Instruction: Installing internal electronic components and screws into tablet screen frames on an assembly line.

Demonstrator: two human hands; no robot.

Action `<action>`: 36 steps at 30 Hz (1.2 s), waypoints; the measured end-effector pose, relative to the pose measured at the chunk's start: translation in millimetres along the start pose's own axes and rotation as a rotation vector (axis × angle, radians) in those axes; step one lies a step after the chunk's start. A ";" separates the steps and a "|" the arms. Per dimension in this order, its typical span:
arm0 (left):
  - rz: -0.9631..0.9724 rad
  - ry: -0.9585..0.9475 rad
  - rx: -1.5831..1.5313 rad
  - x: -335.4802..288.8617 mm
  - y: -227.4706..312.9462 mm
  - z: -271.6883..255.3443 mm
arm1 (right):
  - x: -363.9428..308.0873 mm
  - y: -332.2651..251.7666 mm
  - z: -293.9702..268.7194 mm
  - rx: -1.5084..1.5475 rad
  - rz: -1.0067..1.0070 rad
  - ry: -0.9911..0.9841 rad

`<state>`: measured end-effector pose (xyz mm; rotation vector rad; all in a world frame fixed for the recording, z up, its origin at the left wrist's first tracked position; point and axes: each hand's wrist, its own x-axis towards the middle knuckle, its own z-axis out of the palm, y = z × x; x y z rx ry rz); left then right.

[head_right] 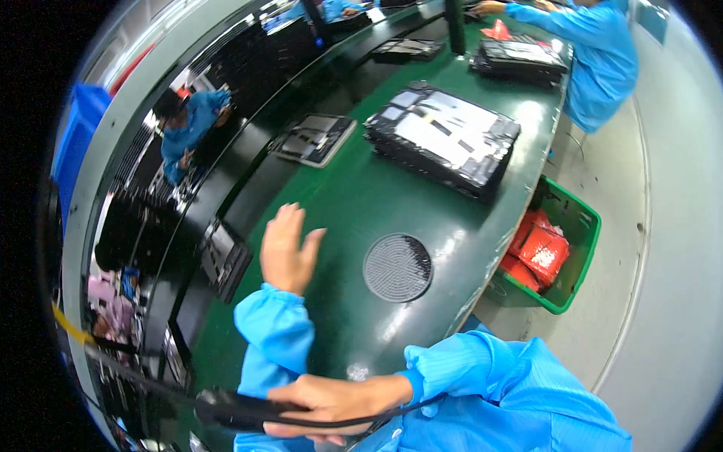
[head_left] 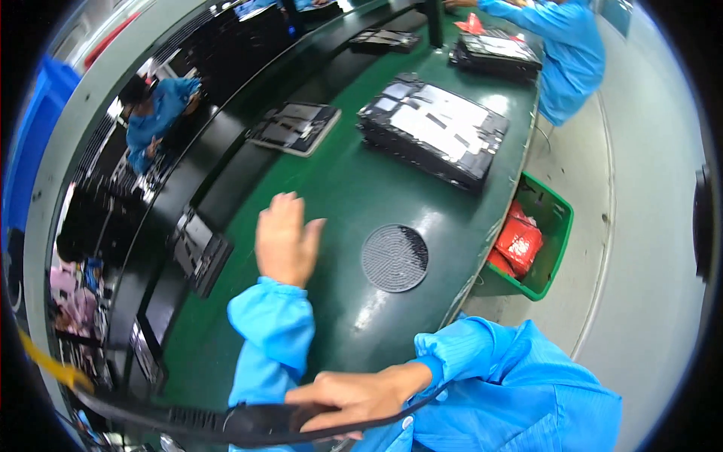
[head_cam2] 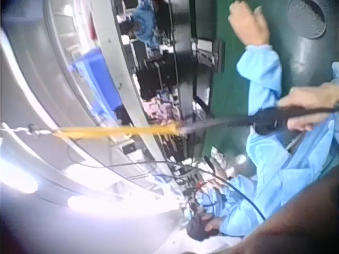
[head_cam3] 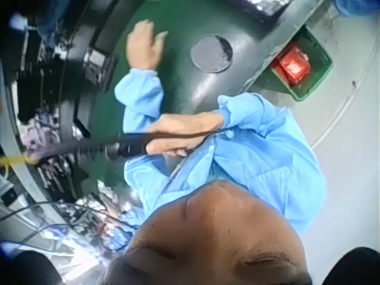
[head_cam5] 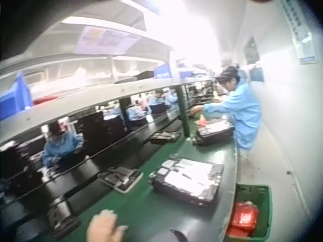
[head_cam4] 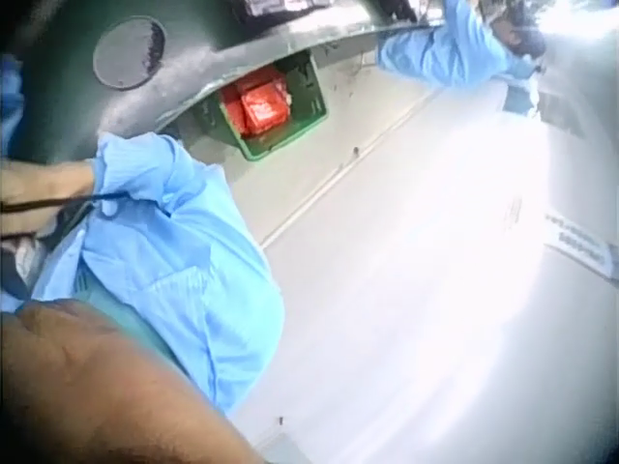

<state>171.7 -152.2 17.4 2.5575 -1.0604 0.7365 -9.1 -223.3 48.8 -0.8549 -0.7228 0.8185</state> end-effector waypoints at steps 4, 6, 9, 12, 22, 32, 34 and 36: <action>0.342 -0.083 -0.118 50.8 133.3 41.4 | -36.3 -29.3 14.0 -0.078 -0.031 0.028; 0.413 -0.134 -0.053 66.9 173.4 52.3 | -51.9 -46.8 17.9 -0.074 -0.018 -0.064; 0.464 -0.086 0.078 96.0 199.6 75.3 | -73.5 -62.7 17.0 -0.242 -0.011 -0.026; 0.452 -0.312 0.058 119.3 201.3 77.7 | -95.4 -75.4 12.6 -0.243 0.032 0.012; 0.502 0.109 -0.168 173.2 161.0 37.4 | -98.7 -64.3 -2.9 -0.064 -0.099 0.055; -0.044 0.384 -0.053 14.3 42.6 -81.7 | -84.6 -71.7 -73.8 -0.080 -0.266 0.411; -0.027 0.399 0.032 -32.8 30.7 -94.1 | -80.2 -78.4 -91.7 -0.330 -0.416 0.668; -0.058 0.350 0.081 -78.9 31.1 -103.2 | -70.8 -77.7 -105.1 -0.375 -0.466 0.868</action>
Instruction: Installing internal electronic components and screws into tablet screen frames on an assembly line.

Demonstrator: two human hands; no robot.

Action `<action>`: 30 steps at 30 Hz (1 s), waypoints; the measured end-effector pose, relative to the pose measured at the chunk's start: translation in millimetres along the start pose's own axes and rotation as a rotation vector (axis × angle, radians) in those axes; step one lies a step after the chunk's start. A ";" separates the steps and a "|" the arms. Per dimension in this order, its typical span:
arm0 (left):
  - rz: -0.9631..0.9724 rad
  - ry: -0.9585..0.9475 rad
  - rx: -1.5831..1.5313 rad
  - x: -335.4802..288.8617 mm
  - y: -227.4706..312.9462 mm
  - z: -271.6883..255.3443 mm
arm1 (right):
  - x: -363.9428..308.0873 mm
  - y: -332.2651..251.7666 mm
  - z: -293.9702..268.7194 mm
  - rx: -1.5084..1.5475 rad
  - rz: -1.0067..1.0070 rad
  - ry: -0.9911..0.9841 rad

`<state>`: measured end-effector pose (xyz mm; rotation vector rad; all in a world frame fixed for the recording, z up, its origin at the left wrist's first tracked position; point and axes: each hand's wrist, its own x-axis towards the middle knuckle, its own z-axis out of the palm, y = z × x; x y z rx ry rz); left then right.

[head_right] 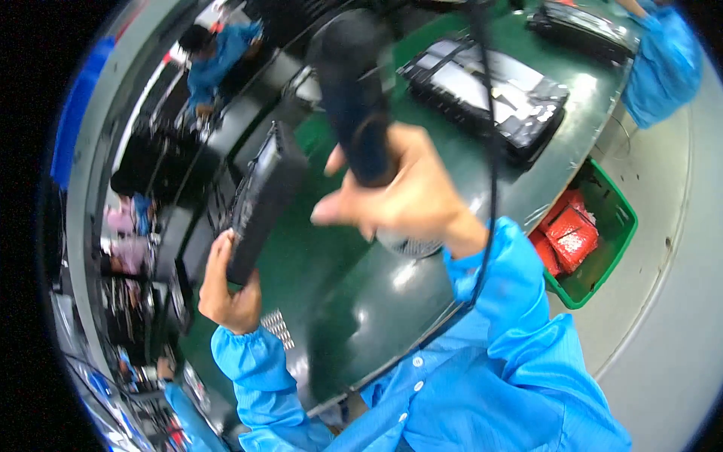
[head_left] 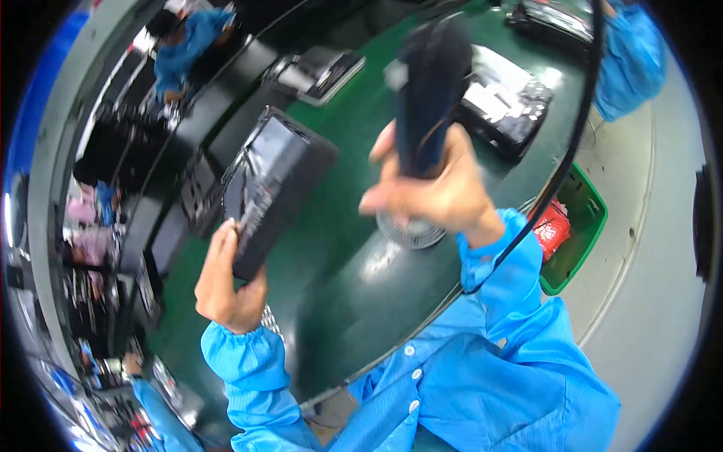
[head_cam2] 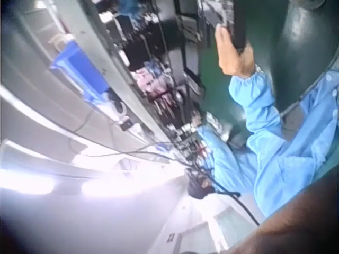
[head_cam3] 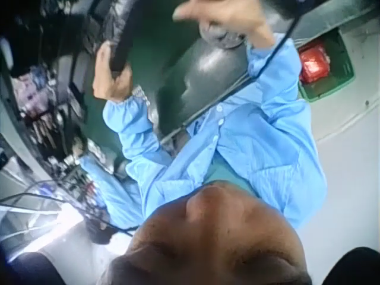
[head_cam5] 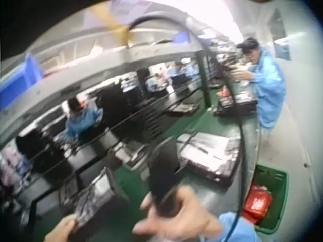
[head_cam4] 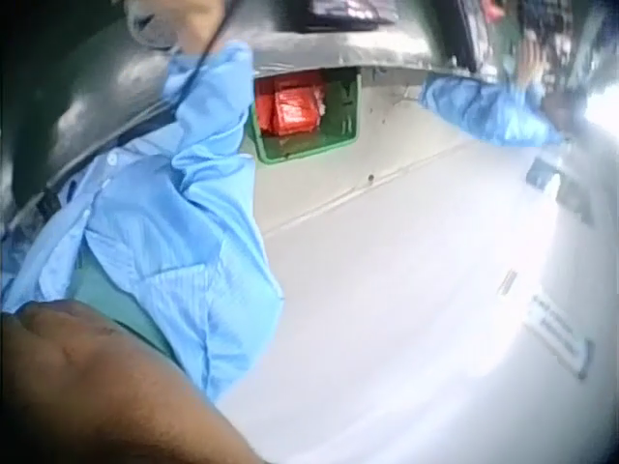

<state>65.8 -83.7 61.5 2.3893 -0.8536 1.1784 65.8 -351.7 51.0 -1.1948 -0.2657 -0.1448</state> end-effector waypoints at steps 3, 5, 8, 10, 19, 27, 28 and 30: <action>0.082 -0.262 -0.050 -61.8 -3.9 -26.3 | 15.1 27.2 -4.7 -0.024 -0.127 0.049; 0.085 -0.400 -0.124 -93.1 7.1 -37.9 | 20.4 44.0 0.0 -0.064 -0.149 0.039; 0.042 -0.491 -0.178 -135.6 26.8 -46.2 | 22.4 62.2 3.8 -0.128 -0.211 0.038; -0.042 -0.552 -0.194 -152.5 42.4 -40.9 | 21.5 69.5 4.8 -0.158 -0.233 0.041; -0.248 -0.419 -0.526 -147.9 49.9 -12.9 | 19.1 81.8 -1.2 -0.235 -0.263 0.035; -0.996 -0.089 -0.721 -137.1 39.5 -8.4 | 19.1 82.4 -0.4 -0.259 -0.195 0.051; -1.017 -0.039 -0.746 -141.2 33.2 -7.7 | 19.9 84.8 0.0 -0.254 -0.191 0.052; -1.100 0.084 -0.760 -135.8 32.1 -3.1 | 20.0 88.1 -0.6 -0.223 -0.193 0.055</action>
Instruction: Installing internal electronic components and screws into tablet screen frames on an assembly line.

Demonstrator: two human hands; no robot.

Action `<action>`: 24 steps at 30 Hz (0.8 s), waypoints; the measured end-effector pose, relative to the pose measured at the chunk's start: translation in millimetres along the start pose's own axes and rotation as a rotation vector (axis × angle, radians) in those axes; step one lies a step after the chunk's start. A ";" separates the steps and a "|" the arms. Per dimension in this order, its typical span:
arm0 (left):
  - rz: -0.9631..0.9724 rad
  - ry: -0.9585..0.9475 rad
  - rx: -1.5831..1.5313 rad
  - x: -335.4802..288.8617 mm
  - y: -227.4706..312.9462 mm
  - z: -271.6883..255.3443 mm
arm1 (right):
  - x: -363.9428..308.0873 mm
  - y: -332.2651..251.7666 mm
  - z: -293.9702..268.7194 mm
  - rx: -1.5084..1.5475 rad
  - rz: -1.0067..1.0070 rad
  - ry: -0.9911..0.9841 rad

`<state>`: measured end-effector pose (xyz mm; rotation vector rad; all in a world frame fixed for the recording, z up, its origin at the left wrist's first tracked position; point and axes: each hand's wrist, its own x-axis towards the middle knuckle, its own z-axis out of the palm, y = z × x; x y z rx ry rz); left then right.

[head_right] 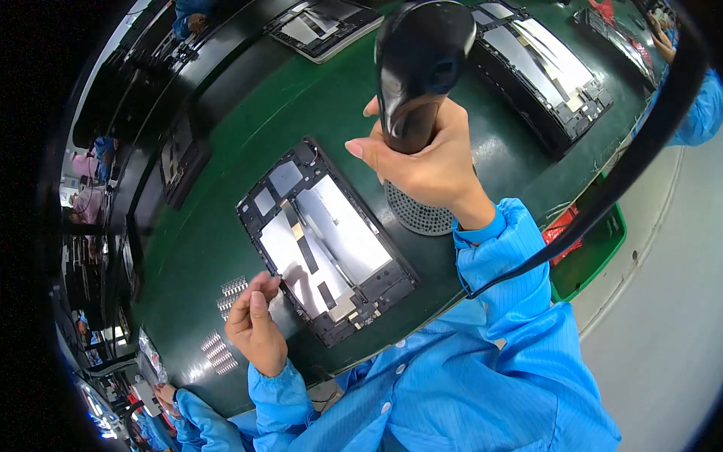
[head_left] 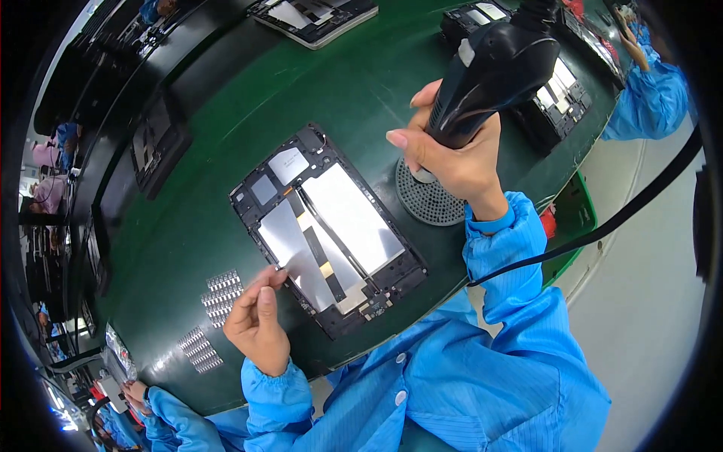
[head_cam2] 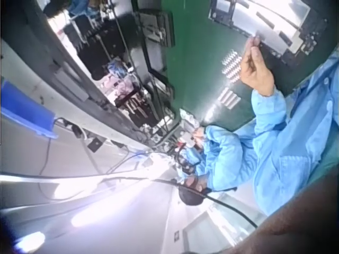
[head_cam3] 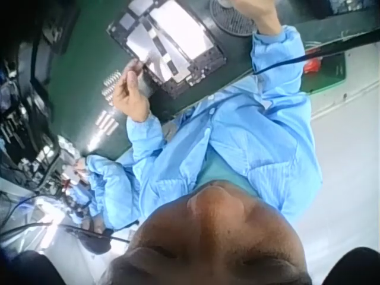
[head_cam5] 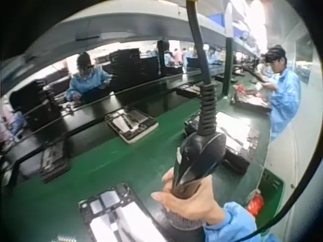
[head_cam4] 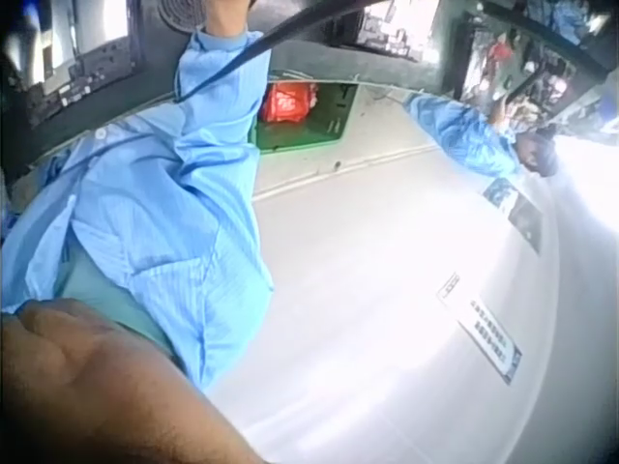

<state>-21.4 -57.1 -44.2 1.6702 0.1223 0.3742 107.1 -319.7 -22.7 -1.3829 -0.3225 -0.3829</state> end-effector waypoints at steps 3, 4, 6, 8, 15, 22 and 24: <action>-0.003 -0.029 -0.113 5.9 -10.8 -12.7 | -1.5 1.0 -1.5 -0.016 -0.030 -0.019; -0.003 -0.027 -0.110 6.1 -9.2 -13.7 | -1.6 0.7 -0.9 -0.013 -0.030 -0.020; -0.140 0.043 -0.141 4.4 -3.9 -19.7 | -1.8 0.0 6.0 0.027 0.007 -0.030; -0.199 0.059 -0.109 3.5 -7.8 -26.2 | -2.4 -6.4 9.8 -0.028 0.040 -0.027; -0.495 -0.069 -0.296 34.6 -8.0 -27.4 | -0.8 -30.3 17.9 0.034 -0.189 -0.038; -0.436 -0.196 0.023 61.0 -5.4 -28.1 | -1.7 -46.1 84.3 0.176 -0.175 -0.241; -0.441 -0.216 0.061 64.3 -7.7 -26.9 | -4.4 -49.4 100.2 0.176 -0.127 -0.283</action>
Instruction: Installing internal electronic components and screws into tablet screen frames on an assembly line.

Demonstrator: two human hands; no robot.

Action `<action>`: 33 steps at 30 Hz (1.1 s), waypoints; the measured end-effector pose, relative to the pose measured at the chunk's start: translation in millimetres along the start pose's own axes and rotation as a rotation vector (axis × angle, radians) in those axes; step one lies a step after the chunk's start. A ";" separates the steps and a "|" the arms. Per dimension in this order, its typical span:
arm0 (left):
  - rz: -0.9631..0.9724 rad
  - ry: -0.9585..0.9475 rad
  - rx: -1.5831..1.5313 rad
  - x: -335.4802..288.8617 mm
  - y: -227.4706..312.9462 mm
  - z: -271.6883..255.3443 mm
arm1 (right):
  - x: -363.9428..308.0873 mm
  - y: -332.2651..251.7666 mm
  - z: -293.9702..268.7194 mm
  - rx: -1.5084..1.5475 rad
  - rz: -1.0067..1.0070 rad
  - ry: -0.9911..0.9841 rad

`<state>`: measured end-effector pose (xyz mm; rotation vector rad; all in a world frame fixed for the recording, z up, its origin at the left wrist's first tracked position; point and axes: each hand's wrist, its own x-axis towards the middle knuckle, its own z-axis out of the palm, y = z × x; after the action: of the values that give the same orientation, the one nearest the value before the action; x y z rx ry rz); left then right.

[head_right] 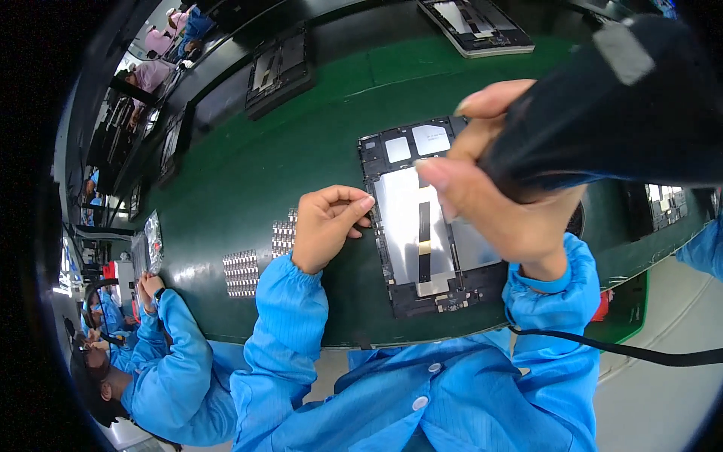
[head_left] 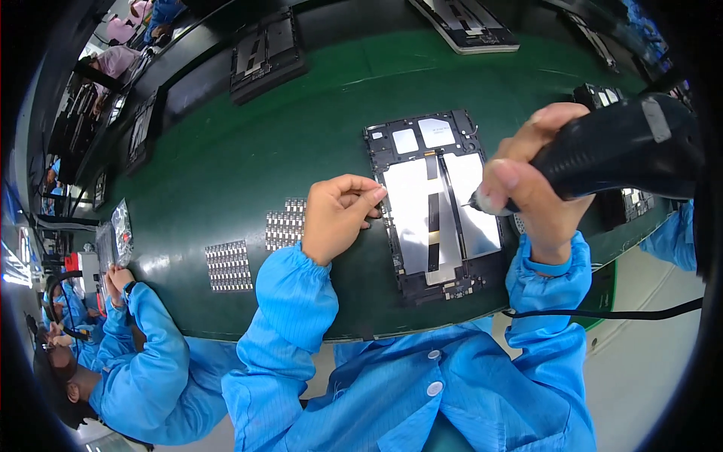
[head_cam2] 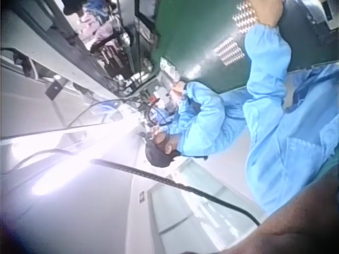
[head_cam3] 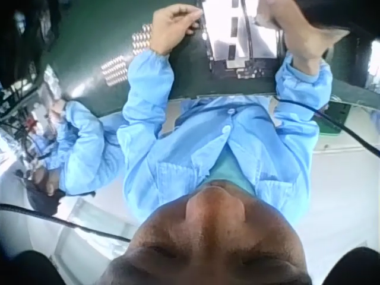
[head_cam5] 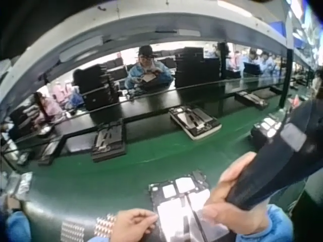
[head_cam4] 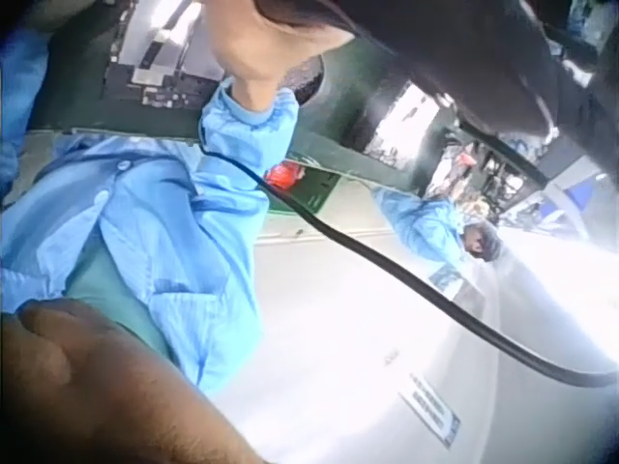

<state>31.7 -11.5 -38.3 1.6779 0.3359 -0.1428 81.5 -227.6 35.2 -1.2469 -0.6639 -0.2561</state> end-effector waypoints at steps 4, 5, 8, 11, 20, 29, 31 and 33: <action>0.076 -0.004 0.015 8.3 -10.2 -0.6 | 9.2 6.9 20.8 -0.091 -0.078 -0.196; 0.116 0.007 0.023 9.5 -11.8 -1.4 | 11.2 8.9 27.7 -0.092 -0.079 -0.206; 0.154 0.008 0.047 14.6 -13.5 -0.8 | 13.3 20.1 46.1 -0.048 -0.082 -0.175; 0.151 -0.016 0.049 15.5 -15.4 -3.9 | 12.7 28.1 57.1 -0.107 0.024 -0.228; -0.027 -0.155 0.012 30.3 -4.7 -14.6 | 10.7 59.6 79.9 0.040 0.073 -0.178; -0.052 -0.165 0.028 29.1 -2.5 -17.1 | 10.9 65.8 80.6 -0.031 0.050 -0.184; -0.049 -0.168 0.035 29.9 -3.4 -16.9 | 11.0 65.9 80.8 -0.038 0.057 -0.196; -0.046 -0.170 0.042 30.9 -5.4 -16.5 | 10.3 66.7 81.4 -0.037 0.061 -0.194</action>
<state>57.6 9.5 -50.0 1.6873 0.2447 -0.3272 98.2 -128.6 1.8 -1.3359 -0.7887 -0.0981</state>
